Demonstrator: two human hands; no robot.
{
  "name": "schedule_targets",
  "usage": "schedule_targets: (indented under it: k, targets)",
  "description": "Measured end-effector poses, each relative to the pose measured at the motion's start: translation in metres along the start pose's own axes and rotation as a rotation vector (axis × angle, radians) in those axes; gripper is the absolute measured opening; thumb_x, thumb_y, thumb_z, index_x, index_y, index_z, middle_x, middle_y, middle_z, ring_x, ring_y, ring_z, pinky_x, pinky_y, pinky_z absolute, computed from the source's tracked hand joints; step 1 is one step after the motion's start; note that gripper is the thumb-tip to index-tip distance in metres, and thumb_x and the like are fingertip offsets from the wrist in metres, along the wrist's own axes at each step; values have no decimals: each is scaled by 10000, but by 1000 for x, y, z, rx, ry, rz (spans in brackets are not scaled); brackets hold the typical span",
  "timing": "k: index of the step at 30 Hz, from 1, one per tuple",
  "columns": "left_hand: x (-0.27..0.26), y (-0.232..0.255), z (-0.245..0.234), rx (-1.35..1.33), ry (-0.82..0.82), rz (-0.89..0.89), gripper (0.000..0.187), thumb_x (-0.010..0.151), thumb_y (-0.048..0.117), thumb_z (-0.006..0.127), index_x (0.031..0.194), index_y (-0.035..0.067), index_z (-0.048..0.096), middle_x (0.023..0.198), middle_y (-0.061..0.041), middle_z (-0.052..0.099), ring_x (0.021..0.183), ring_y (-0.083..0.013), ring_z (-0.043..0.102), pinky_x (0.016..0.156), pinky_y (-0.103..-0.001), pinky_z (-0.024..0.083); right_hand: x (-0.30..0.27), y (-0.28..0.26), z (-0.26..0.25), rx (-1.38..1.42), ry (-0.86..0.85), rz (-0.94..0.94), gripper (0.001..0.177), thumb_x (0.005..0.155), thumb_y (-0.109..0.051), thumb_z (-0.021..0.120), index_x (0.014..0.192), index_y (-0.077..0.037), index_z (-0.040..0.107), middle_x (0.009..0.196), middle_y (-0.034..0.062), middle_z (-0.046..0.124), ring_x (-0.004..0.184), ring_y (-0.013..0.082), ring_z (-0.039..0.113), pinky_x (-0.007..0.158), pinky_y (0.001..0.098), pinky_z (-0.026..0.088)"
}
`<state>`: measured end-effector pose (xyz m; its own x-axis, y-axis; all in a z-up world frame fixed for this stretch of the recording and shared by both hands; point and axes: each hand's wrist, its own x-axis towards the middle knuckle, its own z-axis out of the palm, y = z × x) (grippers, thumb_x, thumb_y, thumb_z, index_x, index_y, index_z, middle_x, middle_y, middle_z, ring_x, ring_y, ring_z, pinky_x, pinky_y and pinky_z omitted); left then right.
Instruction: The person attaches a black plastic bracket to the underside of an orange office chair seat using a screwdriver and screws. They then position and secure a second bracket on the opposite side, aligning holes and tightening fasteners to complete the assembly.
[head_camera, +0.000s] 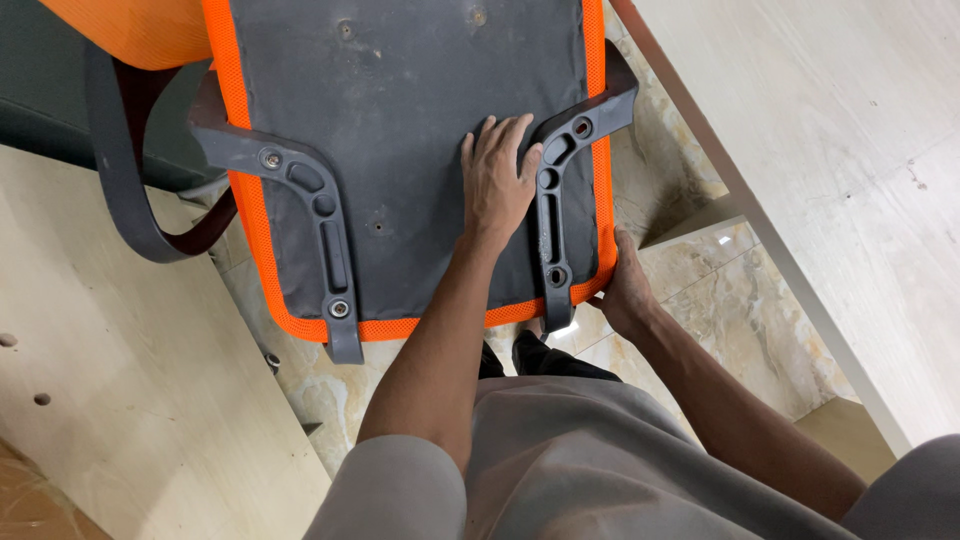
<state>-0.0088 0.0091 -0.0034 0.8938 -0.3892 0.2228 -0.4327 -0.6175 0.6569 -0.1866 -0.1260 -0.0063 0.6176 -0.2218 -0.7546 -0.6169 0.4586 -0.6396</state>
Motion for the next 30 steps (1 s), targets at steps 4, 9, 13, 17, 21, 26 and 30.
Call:
schedule_targets:
  k: [4, 9, 13, 17, 21, 26, 30]
  targets:
    - [-10, 4, -4, 8, 22, -3, 415, 1024, 321, 582, 1390, 127, 581, 1373, -90, 643, 1408, -355, 472, 1198, -603, 258, -2, -2, 1, -29, 6, 10, 794, 927, -709, 211, 1552, -235, 331, 1578, 65, 438, 1440, 264, 422, 1172, 576, 270]
    - [-48, 22, -14, -147, 56, -135, 253, 1075, 302, 535, 1216, 124, 648, 1132, -64, 713, 1094, -237, 684, 1036, -445, 499, 0, -3, -2, -40, -37, 16, 778, 933, -697, 181, 1538, -236, 344, 1543, 71, 468, 1432, 266, 423, 1165, 584, 278]
    - [-122, 35, -24, -267, 78, -325, 295, 1074, 318, 514, 988, 80, 666, 856, -73, 705, 761, -214, 704, 708, -379, 561, 5, 1, -7, -50, -65, 4, 758, 936, -696, 206, 1522, -237, 353, 1535, 58, 466, 1424, 253, 431, 1151, 583, 304]
    - [-180, 41, -20, -103, -117, -488, 453, 1099, 405, 546, 873, 28, 654, 767, -151, 673, 715, -304, 649, 670, -424, 510, 8, 2, -11, -45, -88, 18, 761, 933, -704, 246, 1514, -230, 378, 1542, 49, 469, 1400, 250, 448, 1137, 579, 317]
    - [-224, 37, -15, -395, -200, -744, 558, 1052, 520, 511, 812, 46, 682, 738, -95, 719, 728, -258, 699, 741, -418, 523, 2, 2, -9, -80, -105, -2, 780, 919, -728, 245, 1519, -246, 372, 1549, 31, 453, 1399, 242, 441, 1132, 574, 318]
    - [-232, 21, -1, -1014, -84, -1169, 664, 902, 576, 674, 1388, 171, 472, 1337, -78, 563, 1214, -241, 571, 1025, -428, 505, -6, 6, -7, -80, -87, -11, 780, 921, -729, 259, 1520, -243, 372, 1550, 51, 439, 1408, 251, 432, 1126, 579, 316]
    - [-212, 23, 14, -1336, 74, -1157, 806, 875, 558, 721, 1487, 134, 411, 1437, -89, 510, 1292, -264, 528, 1095, -422, 461, -10, 13, -7, -62, -87, -34, 734, 914, -692, 329, 1484, -235, 404, 1498, 51, 471, 1357, 239, 460, 1117, 578, 323]
